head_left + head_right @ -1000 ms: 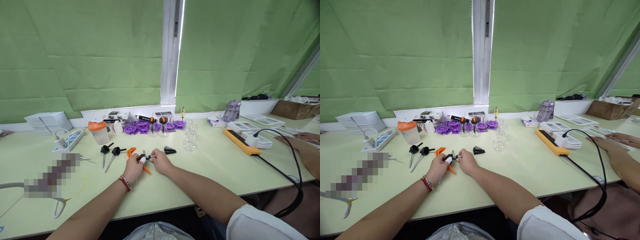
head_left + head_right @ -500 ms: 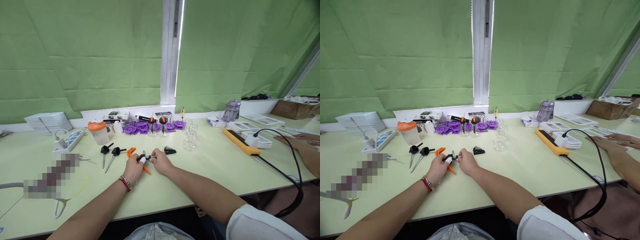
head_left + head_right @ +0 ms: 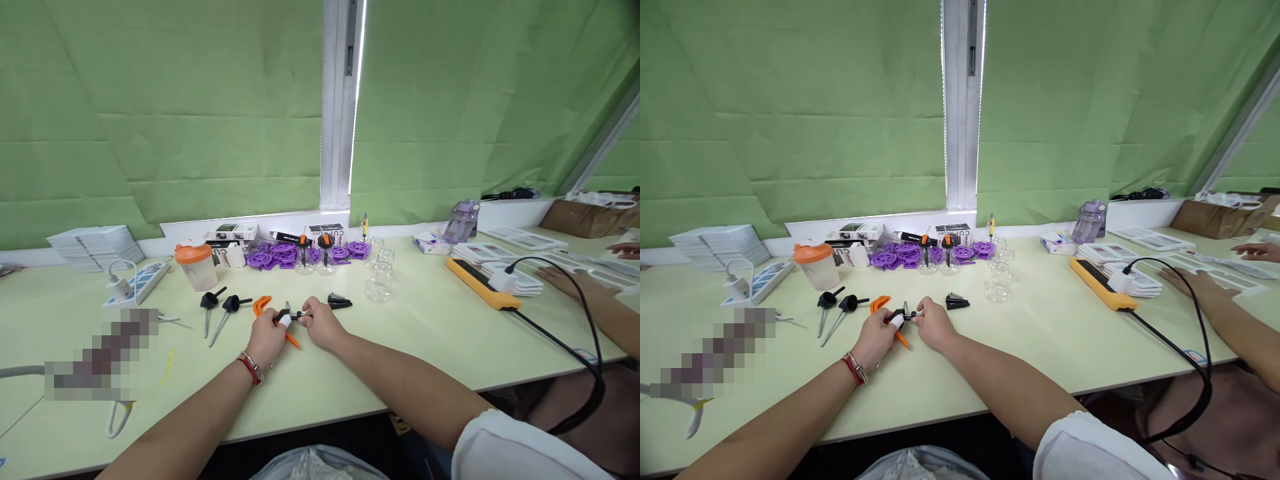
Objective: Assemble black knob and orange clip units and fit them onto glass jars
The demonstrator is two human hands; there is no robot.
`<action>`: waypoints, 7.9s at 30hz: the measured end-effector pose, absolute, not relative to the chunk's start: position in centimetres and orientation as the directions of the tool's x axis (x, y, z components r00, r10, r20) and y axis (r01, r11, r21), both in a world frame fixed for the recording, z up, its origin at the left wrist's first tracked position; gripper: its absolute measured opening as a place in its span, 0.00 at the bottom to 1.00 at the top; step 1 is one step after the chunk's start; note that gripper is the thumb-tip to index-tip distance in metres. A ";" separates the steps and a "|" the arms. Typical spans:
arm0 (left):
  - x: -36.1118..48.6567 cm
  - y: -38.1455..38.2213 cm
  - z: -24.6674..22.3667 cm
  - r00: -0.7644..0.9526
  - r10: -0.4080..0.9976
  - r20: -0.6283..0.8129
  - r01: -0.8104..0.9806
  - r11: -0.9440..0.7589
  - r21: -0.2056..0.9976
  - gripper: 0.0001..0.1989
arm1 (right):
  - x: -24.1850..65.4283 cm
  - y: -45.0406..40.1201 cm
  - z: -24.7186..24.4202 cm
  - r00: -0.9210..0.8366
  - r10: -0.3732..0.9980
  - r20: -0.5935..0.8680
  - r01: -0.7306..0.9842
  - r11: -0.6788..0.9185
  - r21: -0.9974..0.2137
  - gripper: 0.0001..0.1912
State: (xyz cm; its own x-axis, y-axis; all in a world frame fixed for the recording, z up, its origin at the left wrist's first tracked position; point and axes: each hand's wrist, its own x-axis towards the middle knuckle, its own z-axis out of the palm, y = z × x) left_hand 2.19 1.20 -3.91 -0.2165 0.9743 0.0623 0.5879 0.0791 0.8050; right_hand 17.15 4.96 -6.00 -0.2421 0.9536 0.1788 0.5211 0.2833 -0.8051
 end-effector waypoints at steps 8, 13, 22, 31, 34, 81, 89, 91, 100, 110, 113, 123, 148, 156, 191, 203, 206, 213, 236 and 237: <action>2.1 1.5 -4.5 -0.224 0.971 0.084 0.599 0.069 0.798 0.02 | 17.2 5.0 -6.1 -0.244 0.955 0.170 0.515 0.276 -0.812 0.09; 2.0 1.6 -4.6 -0.221 0.970 0.096 0.603 0.059 0.795 0.02 | 17.2 4.9 -5.9 -0.239 0.955 0.176 0.534 0.280 -0.798 0.07; 2.1 1.5 -4.4 -0.227 0.970 0.084 0.588 0.067 0.806 0.01 | 17.2 5.0 -6.0 -0.232 0.956 0.182 0.545 0.283 -0.790 0.06; 2.1 1.5 -4.3 -0.234 0.969 0.079 0.580 0.074 0.812 0.02 | 17.1 5.2 -6.3 -0.239 0.955 0.177 0.529 0.281 -0.801 0.06; 2.1 1.4 -4.2 -0.235 0.969 0.077 0.582 0.077 0.810 0.03 | 17.2 5.1 -6.2 -0.235 0.954 0.184 0.527 0.284 -0.801 0.07; 1.9 1.6 -4.6 -0.223 0.973 0.066 0.594 0.082 0.801 0.04 | 17.5 5.2 -5.7 -0.239 0.959 0.152 0.451 0.249 -0.857 0.10; 2.0 2.0 -4.5 -0.258 0.964 0.066 0.570 0.097 0.816 0.06 | 18.1 6.2 -5.3 -0.260 0.965 0.021 0.479 0.148 -0.865 0.04; 2.0 2.0 -4.5 -0.260 0.963 0.065 0.561 0.096 0.822 0.07 | 18.3 6.2 -5.2 -0.270 0.962 0.032 0.477 0.163 -0.864 0.04; 1.5 1.6 -4.7 -0.254 0.963 0.092 0.521 0.056 0.852 0.11 | 21.5 6.0 -3.8 -0.236 0.971 0.043 0.478 0.155 -0.864 0.01; 1.3 0.5 -3.0 -0.166 0.978 0.127 0.755 0.044 0.655 0.11 | 24.3 6.0 -2.2 -0.340 0.939 0.056 0.720 0.298 -0.627 0.03; 1.2 0.1 -2.3 -0.139 0.983 0.118 0.848 0.057 0.526 0.12 | 24.2 6.1 -2.1 -0.330 0.941 0.071 0.756 0.309 -0.577 0.04; 5.1 -1.0 0.5 0.264 0.926 0.271 0.959 -0.281 0.024 0.11 | 25.6 7.0 -2.4 -0.269 0.962 0.037 0.665 0.214 -0.716 0.02; 6.8 2.9 0.1 0.402 0.915 0.037 0.884 -0.398 0.244 0.14 | 24.3 6.6 -2.3 -0.453 0.836 0.311 0.699 0.549 -0.458 0.05; 4.0 2.4 1.5 0.193 0.951 0.240 0.834 -0.288 0.471 0.13 | 22.0 5.9 -2.9 -0.657 0.696 0.290 0.613 0.717 -0.331 0.06; 2.5 2.3 -0.4 0.112 0.965 0.238 0.741 -0.240 0.627 0.11 | 25.8 13.1 -5.3 -0.181 0.968 0.173 0.309 0.223 -0.925 0.10; 0.4 1.8 2.9 -0.079 0.941 0.330 0.818 -0.127 0.560 0.11 | 26.6 13.4 -5.0 -0.111 0.965 0.236 0.721 0.242 -0.649 0.16; -1.0 1.5 4.1 -0.086 0.976 0.202 0.919 0.000 0.395 0.13 | 26.6 13.3 -5.0 -0.201 0.960 0.194 0.786 0.276 -0.553 0.17; -0.8 0.7 2.3 -0.031 0.996 -0.078 0.971 0.048 0.233 0.17 | 26.4 13.0 -5.0 -0.274 0.946 0.171 0.775 0.323 -0.543 0.15; 0.3 0.7 -0.1 0.373 0.895 0.247 0.637 -0.440 0.633 0.13 | 18.8 5.4 -1.8 -0.554 0.816 -0.165 0.123 -0.116 -0.986 0.13; 0.3 0.6 -0.1 0.392 0.888 0.241 0.622 -0.449 0.642 0.14 | 18.8 5.2 -1.7 -0.540 0.821 -0.185 0.128 -0.137 -0.982 0.12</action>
State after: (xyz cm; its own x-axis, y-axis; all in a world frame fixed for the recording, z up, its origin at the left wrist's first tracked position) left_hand 0.34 0.62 -0.06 0.3920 0.8879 0.2407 0.6221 -0.4486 0.6417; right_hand 18.78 5.23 -1.73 -0.5403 0.8209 -0.1850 0.1277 -0.1374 -0.9823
